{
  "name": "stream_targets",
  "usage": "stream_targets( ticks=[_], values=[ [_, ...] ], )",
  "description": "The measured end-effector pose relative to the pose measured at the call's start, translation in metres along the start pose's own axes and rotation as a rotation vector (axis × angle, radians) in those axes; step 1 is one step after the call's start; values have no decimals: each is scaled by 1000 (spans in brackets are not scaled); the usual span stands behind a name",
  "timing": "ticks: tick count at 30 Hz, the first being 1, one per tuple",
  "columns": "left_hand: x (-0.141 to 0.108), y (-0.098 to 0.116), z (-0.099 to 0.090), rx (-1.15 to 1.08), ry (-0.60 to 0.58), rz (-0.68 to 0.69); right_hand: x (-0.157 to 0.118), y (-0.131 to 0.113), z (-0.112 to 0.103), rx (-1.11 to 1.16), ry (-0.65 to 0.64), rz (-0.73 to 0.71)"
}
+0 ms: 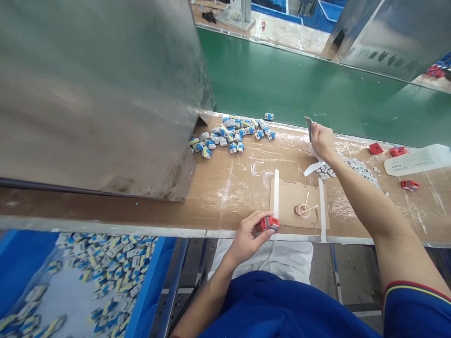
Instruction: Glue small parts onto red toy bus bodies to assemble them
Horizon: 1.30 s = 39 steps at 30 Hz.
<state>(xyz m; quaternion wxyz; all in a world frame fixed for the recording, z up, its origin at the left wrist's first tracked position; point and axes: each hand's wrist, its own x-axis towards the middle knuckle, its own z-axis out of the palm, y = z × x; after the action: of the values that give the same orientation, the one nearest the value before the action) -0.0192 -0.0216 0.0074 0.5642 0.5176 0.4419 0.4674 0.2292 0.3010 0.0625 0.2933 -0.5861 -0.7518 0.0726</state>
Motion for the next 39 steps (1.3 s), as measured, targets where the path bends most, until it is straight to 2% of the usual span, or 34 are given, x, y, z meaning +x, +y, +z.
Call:
stream_targets(
  ticks=[4,8,12,15,18,25,28,32,36,39],
  values=[
    [1,-2,1,-13,-6,25,-2,-9,-2,168,113,-2],
    [1,-3,3,-27,-3,53,3,-27,6,301,143,-22],
    [0,-3,4,-8,5,61,3,-51,26,322,32,-6],
    [-1,-2,4,9,7,60,-1,-65,45,233,-111,-120],
    [-1,-1,3,15,2,64,-6,-71,63,154,-201,-252],
    [-1,3,2,56,3,59,-14,-76,97,136,-319,-335],
    [-1,4,2,63,0,50,-17,-76,100,159,-326,-370],
    [-1,4,2,56,-10,41,-23,-73,93,197,-316,-445],
    [0,4,2,53,-14,30,-28,-68,87,213,-260,-552],
    [0,4,2,60,-13,29,-30,-66,86,227,-212,-576]
  ],
)
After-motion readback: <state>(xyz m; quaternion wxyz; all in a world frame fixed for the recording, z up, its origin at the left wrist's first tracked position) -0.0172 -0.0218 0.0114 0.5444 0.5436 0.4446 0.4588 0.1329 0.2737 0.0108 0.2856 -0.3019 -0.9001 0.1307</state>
